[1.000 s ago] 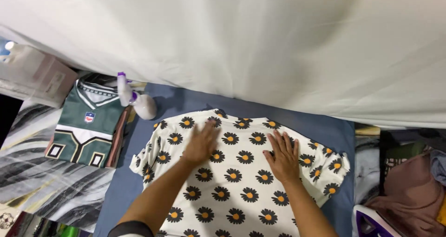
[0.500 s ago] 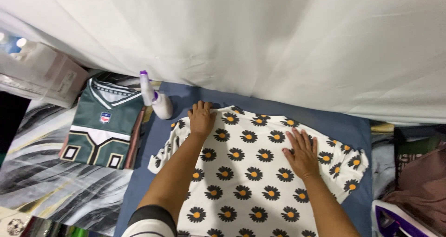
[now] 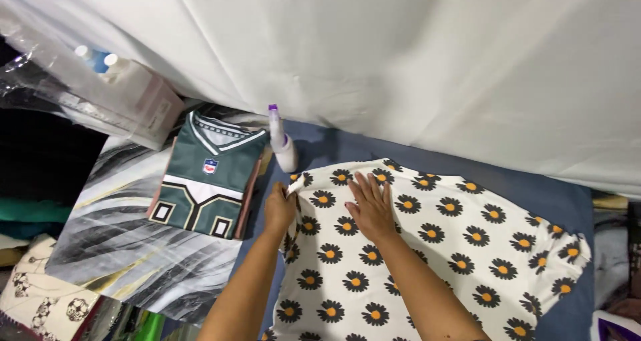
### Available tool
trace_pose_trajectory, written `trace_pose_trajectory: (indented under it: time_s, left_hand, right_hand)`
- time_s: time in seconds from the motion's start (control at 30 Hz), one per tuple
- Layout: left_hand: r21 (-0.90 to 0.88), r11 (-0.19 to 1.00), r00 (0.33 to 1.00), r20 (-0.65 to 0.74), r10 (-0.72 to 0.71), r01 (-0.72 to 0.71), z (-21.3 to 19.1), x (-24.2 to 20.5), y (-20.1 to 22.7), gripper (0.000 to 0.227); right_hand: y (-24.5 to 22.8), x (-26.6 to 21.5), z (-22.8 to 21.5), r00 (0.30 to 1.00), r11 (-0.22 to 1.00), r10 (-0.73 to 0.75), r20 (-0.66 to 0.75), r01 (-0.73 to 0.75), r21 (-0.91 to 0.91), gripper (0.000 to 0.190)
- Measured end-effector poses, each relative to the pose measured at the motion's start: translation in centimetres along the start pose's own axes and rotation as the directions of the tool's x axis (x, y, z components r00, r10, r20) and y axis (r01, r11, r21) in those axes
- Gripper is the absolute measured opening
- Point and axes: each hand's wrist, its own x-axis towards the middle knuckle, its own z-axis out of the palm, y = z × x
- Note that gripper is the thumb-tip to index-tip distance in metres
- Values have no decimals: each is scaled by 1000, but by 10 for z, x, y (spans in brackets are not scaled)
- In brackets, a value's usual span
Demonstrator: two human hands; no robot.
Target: Ironing a white t-shirt with a sunflower pattern on a table.
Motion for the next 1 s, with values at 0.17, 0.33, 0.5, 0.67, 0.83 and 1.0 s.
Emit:
trace_pose_trajectory:
  time_s: [0.17, 0.33, 0.5, 0.67, 0.83, 1.0]
  left_hand:
    - [-751, 658, 947, 254, 197, 65, 19, 39, -55, 23]
    - [-139, 892, 900, -144, 411, -430, -55, 5, 19, 18]
    - [207, 645, 650, -52, 758, -736, -13, -37, 47, 35]
    - [246, 496, 541, 551, 635, -833, 15, -64, 110, 69]
    - [479, 518, 704, 534, 468, -708, 30, -31, 109, 76]
    - [661, 244, 662, 507, 552, -710, 33, -81, 101, 68]
  right_hand:
    - [-8, 7, 1, 998, 995, 42, 56, -37, -94, 63]
    - [-19, 17, -9, 986, 985, 108, 130, -89, -145, 61]
    - [-20, 24, -20, 940, 982, 187, 287, -177, -59, 58]
    - [58, -11, 8, 975, 976, 216, -53, -217, -19, 52]
    - [98, -44, -17, 950, 953, 303, -72, -304, -4, 61]
    - [107, -110, -28, 870, 886, 447, -208, -463, -35, 57]
